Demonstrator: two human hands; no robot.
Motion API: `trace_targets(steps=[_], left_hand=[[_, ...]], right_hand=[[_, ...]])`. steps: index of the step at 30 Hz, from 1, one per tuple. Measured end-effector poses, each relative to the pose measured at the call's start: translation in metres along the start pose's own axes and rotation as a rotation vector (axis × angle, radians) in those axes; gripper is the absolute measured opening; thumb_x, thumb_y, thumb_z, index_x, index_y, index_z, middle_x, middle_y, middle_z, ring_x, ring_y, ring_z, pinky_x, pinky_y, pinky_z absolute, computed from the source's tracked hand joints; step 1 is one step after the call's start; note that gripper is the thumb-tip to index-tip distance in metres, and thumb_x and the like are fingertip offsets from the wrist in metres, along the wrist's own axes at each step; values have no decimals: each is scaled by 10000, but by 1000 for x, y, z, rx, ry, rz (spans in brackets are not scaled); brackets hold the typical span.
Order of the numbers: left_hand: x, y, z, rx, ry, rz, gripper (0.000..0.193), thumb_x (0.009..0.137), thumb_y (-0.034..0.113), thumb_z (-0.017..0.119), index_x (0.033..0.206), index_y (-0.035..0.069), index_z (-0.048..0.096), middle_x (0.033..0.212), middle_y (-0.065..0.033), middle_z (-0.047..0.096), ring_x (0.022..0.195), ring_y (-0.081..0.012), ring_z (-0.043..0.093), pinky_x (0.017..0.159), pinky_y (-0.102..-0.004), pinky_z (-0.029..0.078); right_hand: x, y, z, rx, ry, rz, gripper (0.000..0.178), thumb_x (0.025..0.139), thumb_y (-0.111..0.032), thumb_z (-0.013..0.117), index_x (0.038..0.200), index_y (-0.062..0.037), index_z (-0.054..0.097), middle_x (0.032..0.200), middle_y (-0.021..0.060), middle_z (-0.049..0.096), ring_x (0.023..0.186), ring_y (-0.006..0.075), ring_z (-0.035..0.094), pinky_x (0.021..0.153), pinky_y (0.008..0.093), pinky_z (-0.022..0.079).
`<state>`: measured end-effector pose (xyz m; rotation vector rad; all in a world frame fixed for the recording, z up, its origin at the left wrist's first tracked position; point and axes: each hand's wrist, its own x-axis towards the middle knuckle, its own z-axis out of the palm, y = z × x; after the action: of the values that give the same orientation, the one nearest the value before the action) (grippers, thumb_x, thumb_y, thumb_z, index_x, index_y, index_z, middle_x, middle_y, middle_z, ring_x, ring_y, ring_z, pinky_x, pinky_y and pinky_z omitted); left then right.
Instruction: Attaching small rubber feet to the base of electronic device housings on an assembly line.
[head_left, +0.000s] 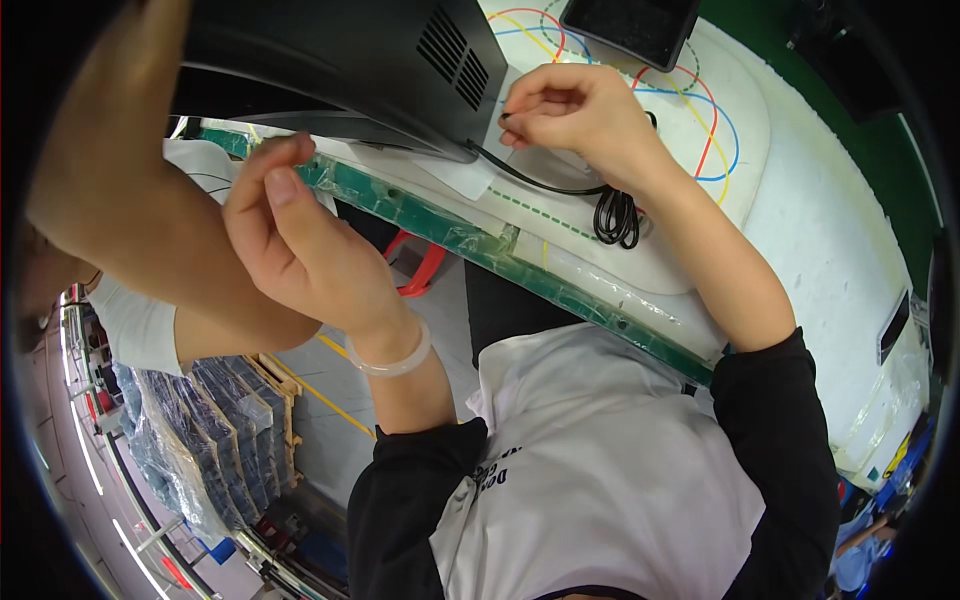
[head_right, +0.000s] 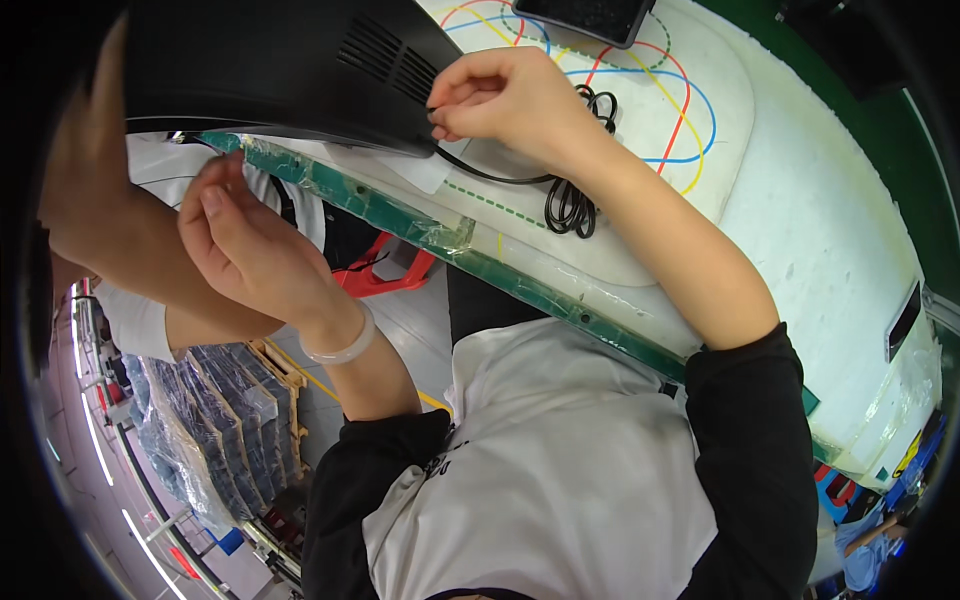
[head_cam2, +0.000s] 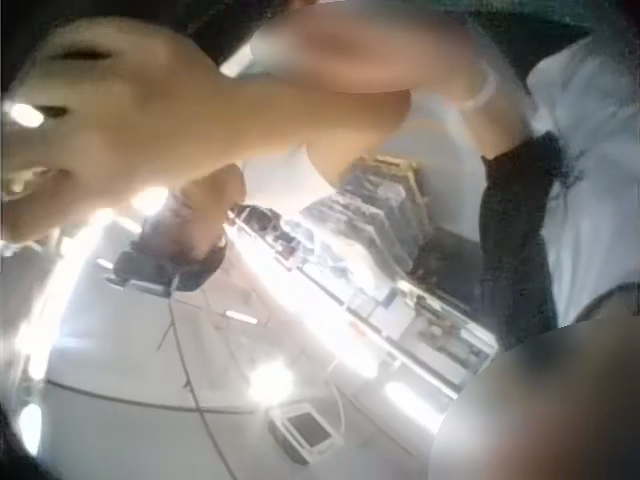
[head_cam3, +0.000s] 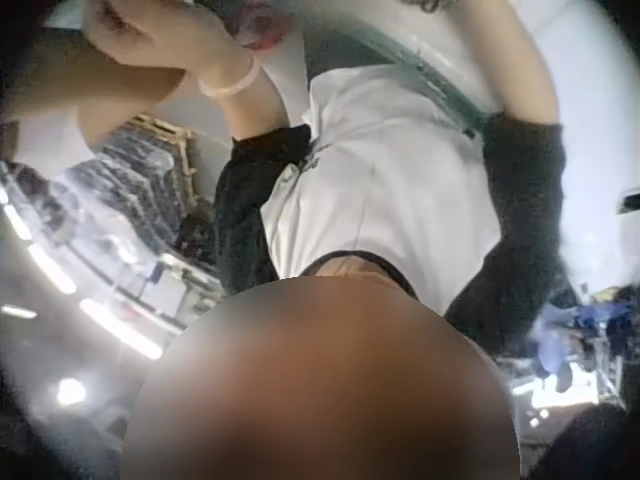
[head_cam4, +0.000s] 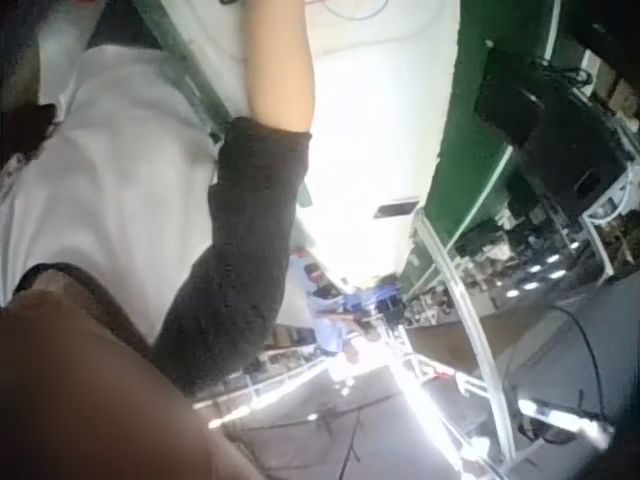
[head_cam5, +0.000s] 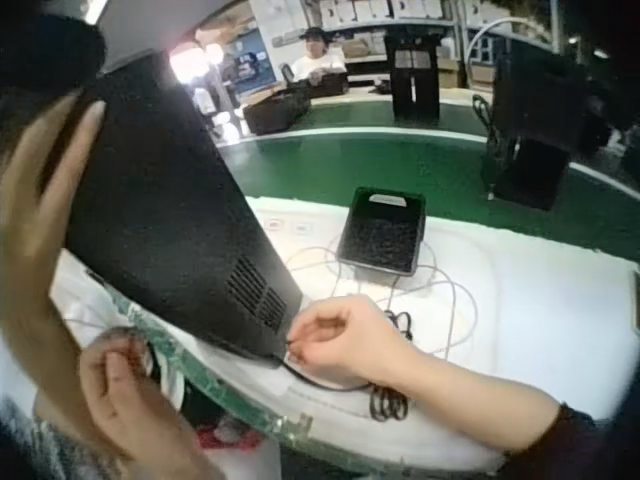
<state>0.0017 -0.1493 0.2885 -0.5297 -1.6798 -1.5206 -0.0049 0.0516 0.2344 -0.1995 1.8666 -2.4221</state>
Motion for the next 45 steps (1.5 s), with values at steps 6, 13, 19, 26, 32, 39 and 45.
trace_targets(steps=[6,13,19,26,32,39,45], left_hand=[[14,13,22,43,7,34,272,879,116,595,1067,-59,508,977,-116,581,867,-152,538,804,-247,420],[36,18,44,142,108,205,520,787,231,725,1084,-111,469,907,-139,594,811,-169,573,723,-226,465],[42,19,48,78,172,105,496,698,210,830,967,-80,531,782,-74,596,611,-87,533,578,-149,425],[40,10,48,67,215,114,464,709,199,816,944,-74,524,737,-72,612,588,-79,532,558,-144,418],[38,9,51,26,224,104,467,719,218,811,921,-70,504,732,-78,599,578,-78,500,549,-148,402],[39,7,48,81,216,66,504,715,286,816,895,-52,489,708,-50,565,587,-77,478,559,-169,398],[40,2,55,42,224,141,515,714,321,815,877,-34,479,724,-44,551,608,-83,476,566,-173,391]], right_hand=[[12,21,3,-303,-32,-36,133,746,10,630,876,16,657,797,32,664,744,80,637,719,210,512],[3,0,10,-553,30,-206,109,738,-10,669,842,10,648,748,16,655,700,74,606,710,211,503],[3,-7,11,-575,-18,-371,102,711,24,675,801,15,626,804,47,608,717,136,606,673,243,512],[7,3,19,-700,9,-509,134,684,35,681,774,19,584,817,78,578,730,214,601,651,288,508],[5,10,20,-756,33,-590,125,710,1,686,772,12,578,826,82,572,741,238,610,631,313,499],[11,1,14,-1055,-34,-754,119,776,-75,655,844,-27,570,847,70,546,709,243,595,596,340,489],[12,2,9,-1186,-76,-882,101,715,-79,597,782,-25,544,828,68,520,730,221,618,577,332,523]])
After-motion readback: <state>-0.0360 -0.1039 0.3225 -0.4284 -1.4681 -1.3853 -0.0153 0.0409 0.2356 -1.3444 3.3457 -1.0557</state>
